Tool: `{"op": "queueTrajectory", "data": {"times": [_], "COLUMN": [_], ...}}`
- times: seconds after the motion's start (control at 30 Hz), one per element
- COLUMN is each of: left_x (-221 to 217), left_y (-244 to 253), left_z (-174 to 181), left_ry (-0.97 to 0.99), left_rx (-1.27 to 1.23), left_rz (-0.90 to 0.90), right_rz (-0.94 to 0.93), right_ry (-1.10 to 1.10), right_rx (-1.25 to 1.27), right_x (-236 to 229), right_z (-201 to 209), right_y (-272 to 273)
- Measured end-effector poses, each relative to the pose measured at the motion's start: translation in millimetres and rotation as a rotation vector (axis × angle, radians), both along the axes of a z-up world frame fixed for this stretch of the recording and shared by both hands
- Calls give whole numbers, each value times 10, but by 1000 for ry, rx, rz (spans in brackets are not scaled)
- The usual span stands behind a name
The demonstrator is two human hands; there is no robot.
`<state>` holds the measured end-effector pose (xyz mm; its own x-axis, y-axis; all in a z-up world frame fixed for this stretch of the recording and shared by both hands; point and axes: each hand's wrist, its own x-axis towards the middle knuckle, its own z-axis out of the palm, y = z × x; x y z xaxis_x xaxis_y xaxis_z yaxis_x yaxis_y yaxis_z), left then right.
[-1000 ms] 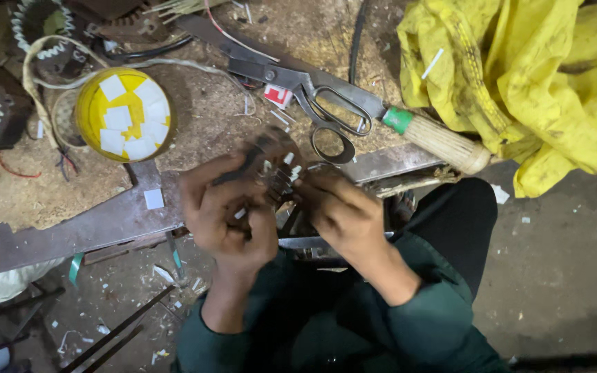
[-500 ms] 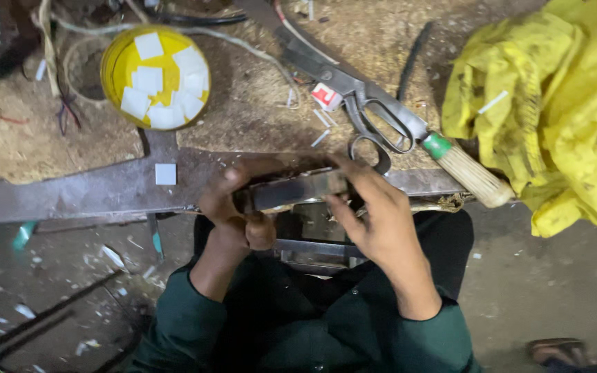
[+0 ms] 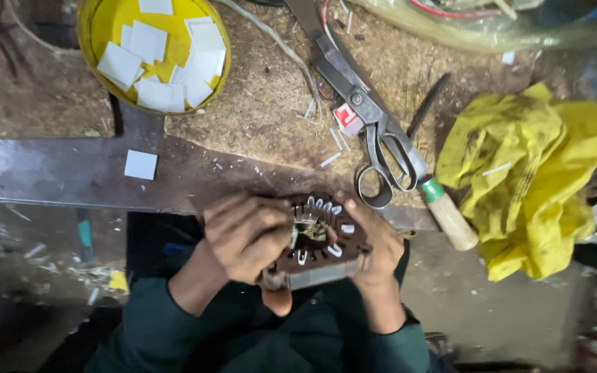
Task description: The person cuts small white rectangular pieces from a larger sheet using shears and inserts them into the slots of a circular metal stator core. The person repeatedly picks up the shears, cuts the pieces, and places them into the stator.
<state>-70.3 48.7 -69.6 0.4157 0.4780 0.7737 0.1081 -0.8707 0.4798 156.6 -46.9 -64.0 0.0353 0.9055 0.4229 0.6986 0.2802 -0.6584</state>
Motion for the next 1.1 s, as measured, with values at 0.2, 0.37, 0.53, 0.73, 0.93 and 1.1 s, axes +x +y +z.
{"op": "queueTrajectory", "data": {"times": [0.2, 0.37, 0.53, 0.73, 0.93, 1.1], "left_x": [76, 109, 117, 110, 90, -53], "left_y": [48, 48, 47, 87, 101, 283], "left_z": [-7, -19, -1, 30, 102, 360], "left_ry": [-129, -132, -143, -145, -95, -101], "left_rx": [13, 7, 6, -8, -82, -645], "left_rz": [7, 52, 61, 39, 36, -319], "right_rz": [20, 31, 8, -9, -63, -83], "right_ry": [-77, -120, -125, -121, -86, -28], "right_rx": [49, 74, 70, 28, -69, -108], "right_x": [-6, -39, -80, -71, -92, -115], "right_z": [8, 61, 72, 73, 98, 193], "right_y": [52, 118, 124, 120, 127, 174]}}
